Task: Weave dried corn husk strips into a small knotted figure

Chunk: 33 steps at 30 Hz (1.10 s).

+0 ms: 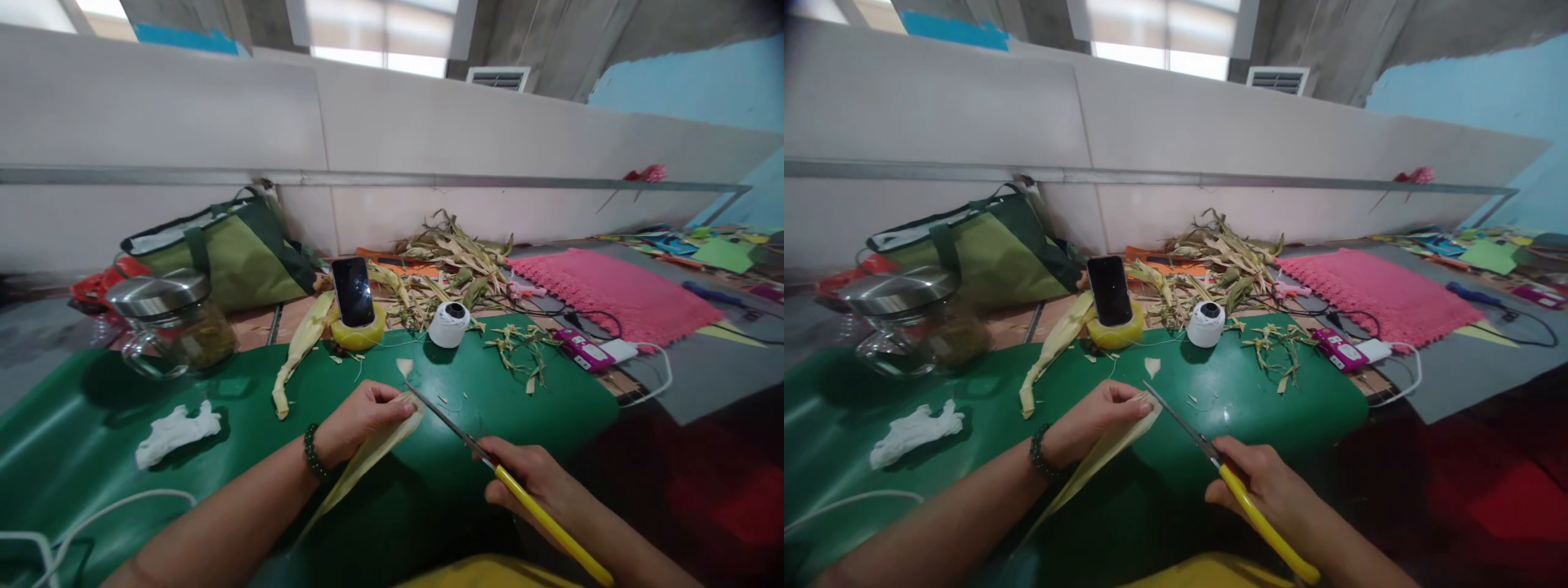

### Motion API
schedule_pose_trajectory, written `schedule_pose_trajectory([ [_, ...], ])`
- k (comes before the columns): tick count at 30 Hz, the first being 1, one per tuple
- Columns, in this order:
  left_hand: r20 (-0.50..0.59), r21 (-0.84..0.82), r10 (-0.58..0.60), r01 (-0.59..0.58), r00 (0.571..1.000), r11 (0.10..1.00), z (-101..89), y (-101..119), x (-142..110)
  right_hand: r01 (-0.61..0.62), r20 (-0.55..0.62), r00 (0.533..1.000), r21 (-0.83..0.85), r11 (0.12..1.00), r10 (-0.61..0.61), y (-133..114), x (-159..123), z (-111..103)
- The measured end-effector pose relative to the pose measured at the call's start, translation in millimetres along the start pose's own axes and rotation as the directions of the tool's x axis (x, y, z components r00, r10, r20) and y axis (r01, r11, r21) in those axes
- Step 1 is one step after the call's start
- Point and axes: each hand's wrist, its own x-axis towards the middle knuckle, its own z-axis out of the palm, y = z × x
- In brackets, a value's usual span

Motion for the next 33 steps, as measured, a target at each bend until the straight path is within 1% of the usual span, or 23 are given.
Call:
schedule_pose_trajectory([
  [2, 0.026, 0.002, -0.006, 0.006, 1.0, 1.0, -0.8, 0, -1, -0.072, -0.088, 0.994, -0.072, 0.995, 0.066, 3, -1, -6],
  [4, 0.048, -0.022, -0.005, 0.006, 0.999, 1.0, -2.5, 2, -1, -0.195, -0.189, 0.969, -0.201, 0.96, 0.157, 9, -1, -15],
  [6, 0.05, -0.069, 0.011, -0.008, 0.999, 0.998, -5.3, 4, -1, -0.3, -0.251, 0.943, -0.363, 0.882, 0.217, 19, 1, -24],
  [7, 0.043, -0.093, 0.022, -0.017, 0.999, 0.996, -6.9, 5, 0, -0.324, -0.253, 0.94, -0.439, 0.838, 0.231, 25, 3, -28],
  [9, 0.006, -0.125, 0.045, -0.044, 0.999, 0.991, -10.5, 7, 2, -0.298, -0.213, 0.953, -0.55, 0.78, 0.214, 38, 9, -35],
  [11, -0.055, -0.113, 0.073, -0.079, 0.996, 0.991, -14.2, 7, 5, -0.213, -0.171, 0.976, -0.596, 0.774, 0.137, 49, 18, -43],
  [13, -0.123, -0.028, 0.117, -0.121, 0.986, 0.992, -17.4, 7, 8, -0.16, -0.151, 0.985, -0.616, 0.772, 0.083, 52, 28, -51],
  [15, -0.173, 0.116, 0.194, -0.176, 0.966, 0.978, -19.2, 6, 9, -0.143, -0.155, 0.986, -0.632, 0.762, 0.057, 41, 40, -57],
  [16, -0.184, 0.202, 0.24, -0.203, 0.953, 0.958, -19.3, 6, 9, -0.126, -0.166, 0.986, -0.635, 0.762, 0.024, 30, 47, -58],
  [17, -0.186, 0.283, 0.285, -0.226, 0.94, 0.932, -18.8, 5, 9, -0.078, -0.178, 0.983, -0.624, 0.777, -0.044, 16, 55, -57],
  [19, -0.149, 0.405, 0.344, -0.261, 0.927, 0.876, -16.7, 4, 7, 0.121, -0.145, 0.961, -0.548, 0.827, -0.237, -17, 72, -49],
  [21, -0.088, 0.472, 0.384, -0.301, 0.919, 0.829, -15.4, 2, 5, 0.319, -0.012, 0.931, -0.456, 0.83, -0.365, -50, 91, -36],
  [22, -0.075, 0.499, 0.413, -0.324, 0.908, 0.804, -16.2, 2, 5, 0.374, 0.057, 0.92, -0.418, 0.828, -0.387, -63, 101, -29],
  [24, -0.077, 0.536, 0.456, -0.349, 0.887, 0.769, -22.7, 2, 4, 0.398, 0.124, 0.917, -0.361, 0.844, -0.379, -79, 120, -19],
  [25, -0.089, 0.541, 0.466, -0.35, 0.88, 0.765, -28.7, 3, 3, 0.403, 0.123, 0.915, -0.342, 0.849, -0.385, -83, 130, -17],
  [26, -0.103, 0.546, 0.473, -0.347, 0.875, 0.762, -36.2, 5, 3, 0.398, 0.082, 0.916, -0.31, 0.864, -0.393, -83, 139, -15],
  [27, -0.135, 0.554, 0.501, -0.354, 0.855, 0.754, -44.8, 8, 3, 0.387, 0.004, 0.917, -0.253, 0.887, -0.399, -82, 148, -14],
  [28, -0.232, 0.563, 0.574, -0.373, 0.785, 0.738, -53.8, 11, 3, 0.373, -0.104, 0.915, -0.154, 0.915, -0.39, -79, 157, -13],
  [29, -0.367, 0.573, 0.656, -0.395, 0.66, 0.718, -62.6, 14, 3, 0.359, -0.224, 0.908, -0.013, 0.933, -0.353, -75, 165, -12],
  [30, -0.485, 0.573, 0.706, -0.421, 0.516, 0.703, -70.3, 17, 4, 0.351, -0.322, 0.903, 0.165, 0.922, -0.286, -72, 174, -9],
  [31, -0.573, 0.546, 0.706, -0.448, 0.417, 0.708, -76.3, 19, 6, 0.331, -0.37, 0.91, 0.369, 0.869, -0.189, -69, 181, -5],
  [32, -0.645, 0.489, 0.674, -0.483, 0.361, 0.727, -80.3, 19, 8, 0.301, -0.37, 0.924, 0.556, 0.775, -0.093, -68, 188, 0],
  [33, -0.698, 0.397, 0.617, -0.52, 0.364, 0.756, -82.2, 18, 11, 0.26, -0.334, 0.942, 0.707, 0.658, -0.013, -68, 193, 6],
])
